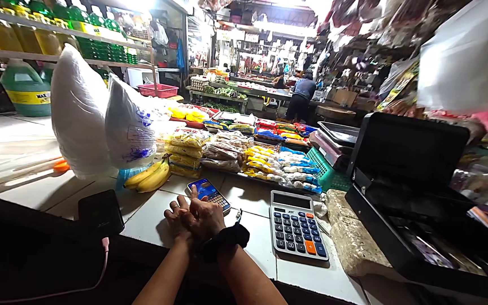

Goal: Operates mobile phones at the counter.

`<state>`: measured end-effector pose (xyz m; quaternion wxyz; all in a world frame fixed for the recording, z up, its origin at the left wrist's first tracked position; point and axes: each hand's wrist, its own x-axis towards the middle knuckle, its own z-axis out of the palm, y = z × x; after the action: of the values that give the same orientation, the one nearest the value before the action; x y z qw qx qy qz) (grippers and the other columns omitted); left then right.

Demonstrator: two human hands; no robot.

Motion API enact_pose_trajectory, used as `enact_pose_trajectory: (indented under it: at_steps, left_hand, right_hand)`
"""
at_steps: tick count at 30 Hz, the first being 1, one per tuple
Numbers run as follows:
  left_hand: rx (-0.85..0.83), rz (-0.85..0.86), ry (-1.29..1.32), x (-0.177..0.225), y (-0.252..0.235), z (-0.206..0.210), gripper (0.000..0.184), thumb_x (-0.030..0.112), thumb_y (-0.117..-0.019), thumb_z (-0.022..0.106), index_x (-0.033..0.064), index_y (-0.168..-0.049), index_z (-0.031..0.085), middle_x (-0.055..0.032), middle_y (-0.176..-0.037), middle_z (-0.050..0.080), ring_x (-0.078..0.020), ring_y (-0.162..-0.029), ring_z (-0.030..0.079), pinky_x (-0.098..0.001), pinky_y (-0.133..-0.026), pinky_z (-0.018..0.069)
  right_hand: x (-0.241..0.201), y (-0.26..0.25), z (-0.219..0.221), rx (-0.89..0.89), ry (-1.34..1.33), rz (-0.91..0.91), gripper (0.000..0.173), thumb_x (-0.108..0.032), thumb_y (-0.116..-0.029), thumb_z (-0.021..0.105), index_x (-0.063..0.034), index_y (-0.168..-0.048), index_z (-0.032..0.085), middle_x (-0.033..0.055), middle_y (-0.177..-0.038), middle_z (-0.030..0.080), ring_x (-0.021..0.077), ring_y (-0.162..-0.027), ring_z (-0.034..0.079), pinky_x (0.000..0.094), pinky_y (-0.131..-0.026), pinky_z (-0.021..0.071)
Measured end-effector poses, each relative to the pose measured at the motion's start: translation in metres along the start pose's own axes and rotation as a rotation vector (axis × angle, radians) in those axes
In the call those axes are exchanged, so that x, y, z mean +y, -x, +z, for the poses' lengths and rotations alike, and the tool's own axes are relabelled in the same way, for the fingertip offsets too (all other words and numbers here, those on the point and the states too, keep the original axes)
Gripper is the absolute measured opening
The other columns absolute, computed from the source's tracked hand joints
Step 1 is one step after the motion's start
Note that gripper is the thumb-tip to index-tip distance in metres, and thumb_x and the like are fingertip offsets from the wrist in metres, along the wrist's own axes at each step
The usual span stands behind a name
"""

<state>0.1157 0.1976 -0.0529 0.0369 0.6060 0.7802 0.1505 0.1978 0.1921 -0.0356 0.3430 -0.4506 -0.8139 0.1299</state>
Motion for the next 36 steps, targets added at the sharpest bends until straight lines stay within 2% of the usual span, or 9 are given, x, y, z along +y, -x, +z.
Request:
enact_pose_trajectory:
  at_steps: [5,9,17,19,21,23,25,29,36]
  left_hand:
    - [-0.012,-0.015,0.009,0.001,-0.001,-0.001,0.047,0.019,-0.1098,0.039,0.0069,-0.155,0.041,-0.0202,-0.155,0.044,-0.0395,-0.136,0.046,-0.0546,-0.104,0.0361]
    - [0.001,0.005,0.034,0.002,0.003,-0.005,0.049,0.021,-0.1086,0.042,0.0177,-0.158,0.039,-0.0196,-0.154,0.046,-0.0412,-0.138,0.044,-0.0559,-0.105,0.0345]
    - [-0.011,0.013,-0.006,-0.002,0.001,0.002,0.051,0.017,-0.1071,0.044,0.0077,-0.157,0.038,-0.0216,-0.156,0.042,-0.0397,-0.139,0.042,-0.0529,-0.105,0.0345]
    - [0.0,0.006,0.023,-0.001,0.001,0.002,0.05,0.017,-0.1072,0.044,0.0079,-0.156,0.04,-0.0229,-0.154,0.044,-0.041,-0.138,0.043,-0.054,-0.104,0.0347]
    - [-0.008,0.002,0.019,0.001,0.001,-0.003,0.049,0.026,-0.1091,0.041,0.0162,-0.157,0.04,-0.0217,-0.154,0.045,-0.0414,-0.138,0.044,-0.0558,-0.105,0.0357]
    - [-0.023,-0.002,0.027,0.002,0.002,-0.006,0.046,0.02,-0.1094,0.039,0.0069,-0.153,0.044,-0.0226,-0.153,0.045,-0.0407,-0.137,0.045,-0.0547,-0.104,0.0359]
    - [-0.012,-0.012,0.069,0.001,0.001,-0.004,0.044,0.016,-0.1092,0.04,0.0013,-0.151,0.044,-0.0232,-0.151,0.047,-0.0404,-0.137,0.045,-0.0541,-0.106,0.0347]
    - [0.005,0.014,0.057,-0.001,0.0,0.0,0.049,0.022,-0.1085,0.041,0.0212,-0.158,0.04,-0.021,-0.154,0.045,-0.0413,-0.139,0.043,-0.0561,-0.105,0.0343]
    - [-0.005,0.015,0.045,0.0,0.004,-0.004,0.053,0.021,-0.1065,0.045,0.02,-0.159,0.037,-0.022,-0.155,0.042,-0.0423,-0.138,0.043,-0.0546,-0.105,0.0351]
  right_hand:
    - [-0.012,-0.003,-0.007,-0.129,0.078,0.209,0.052,-0.043,-0.1008,0.054,-0.0055,-0.136,0.063,0.0194,-0.102,0.074,0.0374,-0.096,0.071,0.0567,-0.084,0.0534]
    - [-0.01,-0.003,-0.006,-0.103,0.074,0.155,0.042,-0.039,-0.101,0.053,-0.0043,-0.118,0.07,0.0174,-0.09,0.073,0.0356,-0.088,0.071,0.0559,-0.079,0.0525]
    - [-0.002,-0.001,-0.001,-0.009,0.01,0.024,0.038,-0.034,-0.0969,0.059,0.0013,-0.095,0.072,0.0172,-0.079,0.07,0.0363,-0.077,0.07,0.0565,-0.069,0.0519]
    - [-0.005,0.0,-0.002,-0.011,0.028,0.06,0.039,-0.035,-0.0958,0.059,0.0019,-0.101,0.071,0.0181,-0.083,0.071,0.0374,-0.079,0.071,0.0569,-0.07,0.0525]
    - [-0.011,0.0,-0.006,-0.053,0.063,0.141,0.048,-0.04,-0.0979,0.058,-0.0004,-0.124,0.066,0.0183,-0.091,0.073,0.0369,-0.086,0.072,0.0558,-0.077,0.0536]
    - [-0.011,0.0,-0.006,-0.075,0.094,0.187,0.057,-0.045,-0.0992,0.055,-0.0041,-0.139,0.06,0.0192,-0.098,0.074,0.0372,-0.091,0.072,0.0556,-0.081,0.0542]
    - [-0.008,-0.001,-0.002,-0.046,0.103,0.161,0.052,-0.045,-0.0996,0.054,-0.004,-0.129,0.068,0.0188,-0.093,0.074,0.0374,-0.087,0.072,0.0564,-0.077,0.0539]
    - [-0.01,-0.003,-0.005,-0.094,0.089,0.144,0.043,-0.04,-0.1007,0.053,-0.0035,-0.115,0.071,0.0168,-0.089,0.073,0.0351,-0.088,0.071,0.0552,-0.079,0.0527]
    - [-0.008,-0.001,-0.004,-0.043,0.056,0.092,0.039,-0.036,-0.098,0.056,0.0004,-0.095,0.07,0.0165,-0.08,0.07,0.0348,-0.08,0.07,0.0549,-0.071,0.0514]
